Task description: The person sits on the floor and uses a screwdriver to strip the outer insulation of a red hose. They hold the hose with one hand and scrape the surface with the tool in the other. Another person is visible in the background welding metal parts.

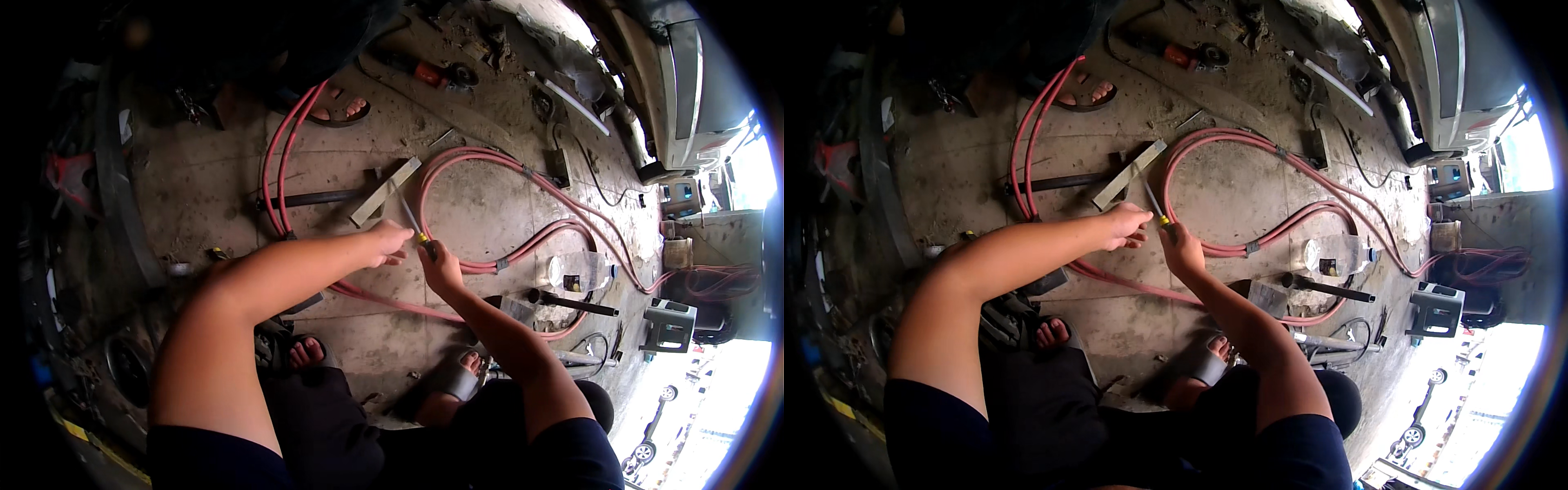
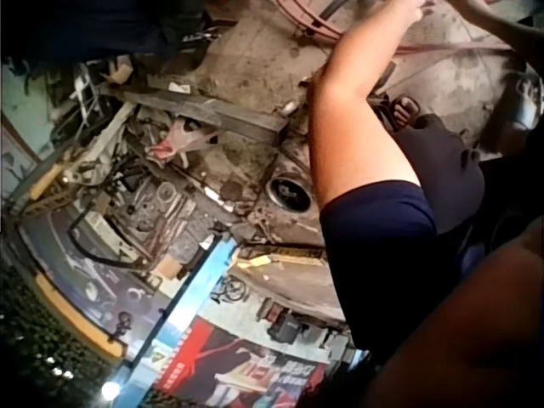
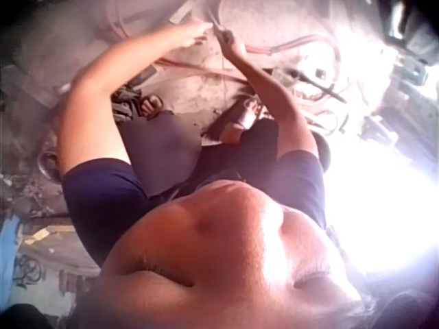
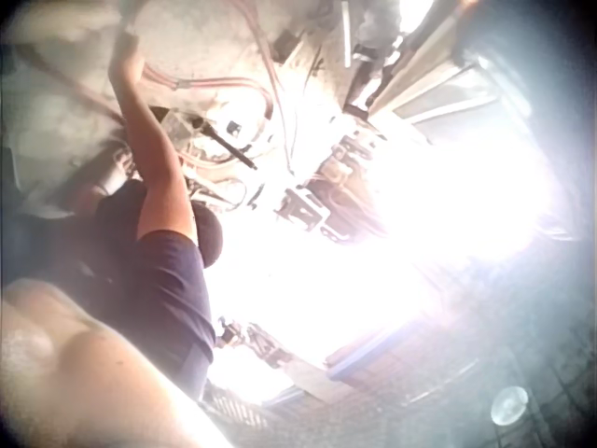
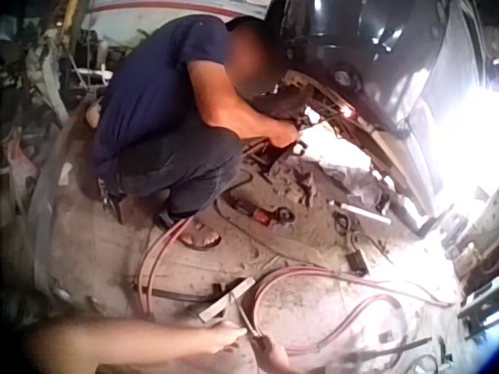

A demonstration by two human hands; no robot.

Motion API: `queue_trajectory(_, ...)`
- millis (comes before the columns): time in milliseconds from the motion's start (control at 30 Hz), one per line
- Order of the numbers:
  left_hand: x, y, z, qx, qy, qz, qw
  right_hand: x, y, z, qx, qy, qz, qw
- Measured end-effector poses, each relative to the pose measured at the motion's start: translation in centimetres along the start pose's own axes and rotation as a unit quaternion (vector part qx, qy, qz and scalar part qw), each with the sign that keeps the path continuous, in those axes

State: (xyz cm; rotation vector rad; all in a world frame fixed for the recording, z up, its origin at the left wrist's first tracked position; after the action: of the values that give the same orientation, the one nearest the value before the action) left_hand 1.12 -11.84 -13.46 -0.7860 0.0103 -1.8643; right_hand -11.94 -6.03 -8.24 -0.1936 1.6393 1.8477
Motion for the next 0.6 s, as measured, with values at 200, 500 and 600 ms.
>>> queue_trajectory(200,-2.3,1.4,-1.0,0.074,-0.027,0.05,0.996,-2.0,-1.0,1.6,-0.059,0.077,-0.005,0.995)
queue_trajectory(500,-2.8,2.6,-1.3,0.089,-0.025,0.044,0.995,-1.4,-1.6,2.2,-0.045,0.0,-0.035,0.998)
queue_trajectory(600,-3.2,2.4,-1.0,0.128,0.025,0.009,0.991,-1.3,-2.1,2.9,-0.063,0.018,-0.027,0.997)
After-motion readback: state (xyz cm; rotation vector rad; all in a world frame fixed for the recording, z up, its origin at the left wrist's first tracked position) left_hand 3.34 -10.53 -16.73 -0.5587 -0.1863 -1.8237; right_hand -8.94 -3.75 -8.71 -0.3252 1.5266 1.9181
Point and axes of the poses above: each hand's wrist, its own z-axis away from the middle knuckle, its own y-axis out of the back of the hand, x = y × z, the point moved 10 cm from there along -z, towards the middle knuckle, and after that the axes turned 6 degrees about z, right-handed, at the moved point
